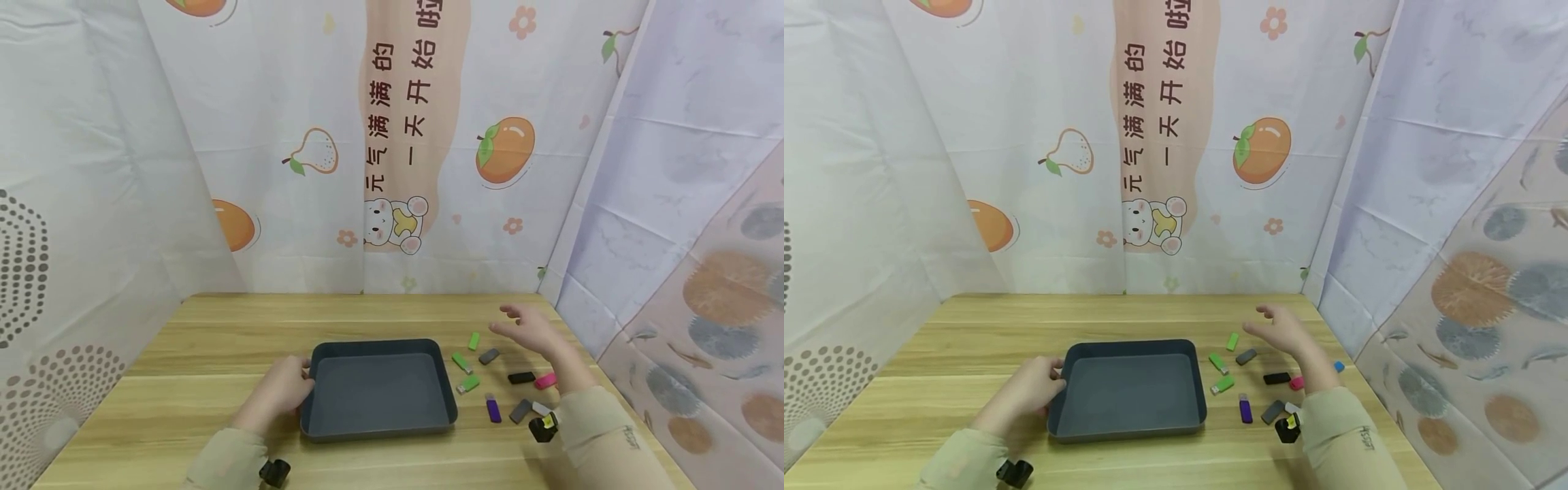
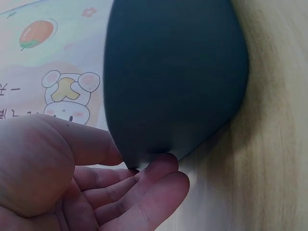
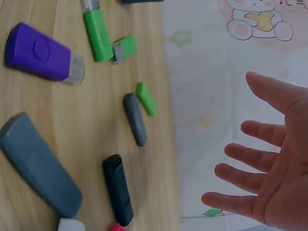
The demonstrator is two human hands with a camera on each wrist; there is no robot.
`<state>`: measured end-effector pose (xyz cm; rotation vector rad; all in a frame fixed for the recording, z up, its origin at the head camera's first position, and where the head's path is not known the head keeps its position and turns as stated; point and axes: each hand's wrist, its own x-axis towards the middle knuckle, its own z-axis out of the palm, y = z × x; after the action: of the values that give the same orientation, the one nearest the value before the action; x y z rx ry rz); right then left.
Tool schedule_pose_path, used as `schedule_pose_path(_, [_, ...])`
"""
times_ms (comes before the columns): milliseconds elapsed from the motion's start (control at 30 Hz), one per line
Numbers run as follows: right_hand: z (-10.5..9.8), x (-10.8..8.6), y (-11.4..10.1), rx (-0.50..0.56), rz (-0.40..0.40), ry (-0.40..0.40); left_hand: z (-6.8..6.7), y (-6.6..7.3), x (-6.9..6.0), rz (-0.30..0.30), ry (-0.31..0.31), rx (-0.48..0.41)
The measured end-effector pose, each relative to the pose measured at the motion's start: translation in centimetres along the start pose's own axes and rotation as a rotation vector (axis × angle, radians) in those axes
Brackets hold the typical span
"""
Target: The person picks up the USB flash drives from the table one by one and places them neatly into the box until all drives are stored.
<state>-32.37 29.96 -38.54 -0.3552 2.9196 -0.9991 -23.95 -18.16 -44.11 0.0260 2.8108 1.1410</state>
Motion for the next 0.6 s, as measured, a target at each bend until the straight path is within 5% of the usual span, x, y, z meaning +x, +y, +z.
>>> schedule_pose_path(300, [0.6, 1.3, 1.1, -0.083, -0.126, -0.088, -0.1, 0.1, -0.1, -0.006, 0.002, 0.0])
schedule_pose_path(600, [1.3, 1.7, 1.6, -0.168, -0.114, -0.151, -0.1, 0.2, -0.2, -0.009, -0.003, -0.014])
